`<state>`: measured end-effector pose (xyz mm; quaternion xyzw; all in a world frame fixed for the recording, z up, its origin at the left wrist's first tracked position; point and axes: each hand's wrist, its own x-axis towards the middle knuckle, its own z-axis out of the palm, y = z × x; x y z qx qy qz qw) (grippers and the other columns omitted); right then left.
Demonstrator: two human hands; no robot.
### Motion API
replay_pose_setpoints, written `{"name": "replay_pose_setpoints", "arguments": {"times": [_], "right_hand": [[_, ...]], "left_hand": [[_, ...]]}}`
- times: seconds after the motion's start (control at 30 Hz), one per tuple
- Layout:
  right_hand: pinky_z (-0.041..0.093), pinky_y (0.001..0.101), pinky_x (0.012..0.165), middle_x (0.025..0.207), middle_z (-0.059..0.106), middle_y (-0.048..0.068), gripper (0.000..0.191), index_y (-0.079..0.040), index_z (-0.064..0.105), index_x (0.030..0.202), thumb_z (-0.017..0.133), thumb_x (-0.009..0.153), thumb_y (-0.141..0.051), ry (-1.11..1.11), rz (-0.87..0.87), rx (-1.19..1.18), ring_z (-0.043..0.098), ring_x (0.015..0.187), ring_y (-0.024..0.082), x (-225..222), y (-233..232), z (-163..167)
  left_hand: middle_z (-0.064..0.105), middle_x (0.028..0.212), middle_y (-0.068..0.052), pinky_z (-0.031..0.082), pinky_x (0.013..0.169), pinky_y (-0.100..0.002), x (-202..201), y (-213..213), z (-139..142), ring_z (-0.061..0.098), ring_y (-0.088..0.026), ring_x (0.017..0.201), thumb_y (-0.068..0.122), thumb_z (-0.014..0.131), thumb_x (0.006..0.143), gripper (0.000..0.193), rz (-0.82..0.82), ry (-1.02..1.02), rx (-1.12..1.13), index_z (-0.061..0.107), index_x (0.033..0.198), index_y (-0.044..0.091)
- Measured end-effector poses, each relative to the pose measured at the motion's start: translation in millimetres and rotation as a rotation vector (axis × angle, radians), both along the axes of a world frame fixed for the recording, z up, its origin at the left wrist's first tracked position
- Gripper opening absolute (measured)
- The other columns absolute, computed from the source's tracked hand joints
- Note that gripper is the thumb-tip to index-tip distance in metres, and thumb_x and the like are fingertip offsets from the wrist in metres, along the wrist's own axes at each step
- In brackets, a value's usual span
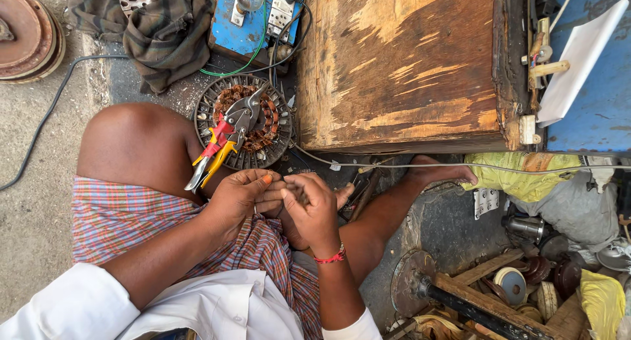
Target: The person sits on the ground working on an electric motor armature, using pliers to grip and pull copper windings out of the motor slots. They reposition the armature by hand between pulls and continue extracting wire from around its circumference.
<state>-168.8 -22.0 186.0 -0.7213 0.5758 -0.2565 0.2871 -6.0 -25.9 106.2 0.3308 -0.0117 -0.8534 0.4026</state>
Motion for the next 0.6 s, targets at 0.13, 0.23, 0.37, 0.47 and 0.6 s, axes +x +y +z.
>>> {"name": "replay_pose_setpoints", "arguments": {"times": [0.13, 0.23, 0.37, 0.47, 0.6], "right_hand": [[0.050, 0.0402, 0.104, 0.131, 0.066, 0.014, 0.045, -0.002, 0.067, 0.128, 0.079, 0.084, -0.008, 0.094, 0.204, -0.080, 0.063, 0.118, 0.029, 0, -5, 10], [0.048, 0.0426, 0.108, 0.140, 0.062, 0.014, 0.055, -0.003, 0.064, 0.133, 0.081, 0.082, -0.011, 0.082, 0.325, -0.072, 0.061, 0.126, 0.032, 1, -9, 10], [0.047, 0.0442, 0.108, 0.137, 0.065, 0.012, 0.057, -0.003, 0.066, 0.134, 0.082, 0.080, -0.010, 0.187, 0.334, -0.116, 0.061, 0.126, 0.032, 4, -5, 3], [0.049, 0.0432, 0.108, 0.135, 0.067, 0.009, 0.051, -0.004, 0.068, 0.130, 0.081, 0.080, -0.009, 0.189, 0.262, -0.139, 0.064, 0.124, 0.030, 8, 0, -3], [0.053, 0.0394, 0.104, 0.134, 0.068, 0.010, 0.042, -0.003, 0.070, 0.126, 0.080, 0.085, -0.008, 0.156, 0.178, -0.157, 0.066, 0.120, 0.029, 11, 6, -9]], "left_hand": [[0.075, 0.100, -0.011, 0.062, 0.079, -0.033, 1, -2, -6, 0.074, -0.019, 0.087, 0.016, 0.057, 0.102, 0.020, -0.130, -0.086, -0.041, 0.067, 0.110, 0.001], [0.076, 0.099, -0.013, 0.063, 0.078, -0.033, 3, -5, -8, 0.075, -0.019, 0.086, 0.015, 0.057, 0.101, 0.020, -0.184, -0.117, -0.068, 0.067, 0.110, 0.000], [0.077, 0.100, -0.014, 0.062, 0.077, -0.033, 7, -9, -4, 0.076, -0.018, 0.088, 0.013, 0.056, 0.101, 0.023, -0.191, -0.085, -0.092, 0.067, 0.113, -0.003], [0.077, 0.101, -0.014, 0.062, 0.079, -0.032, 9, -11, 0, 0.076, -0.018, 0.090, 0.013, 0.053, 0.101, 0.025, -0.218, -0.130, -0.049, 0.067, 0.117, -0.001], [0.074, 0.101, -0.012, 0.063, 0.081, -0.033, 6, -11, 1, 0.074, -0.016, 0.088, 0.010, 0.052, 0.101, 0.025, -0.185, -0.079, -0.045, 0.067, 0.117, -0.003]]}}
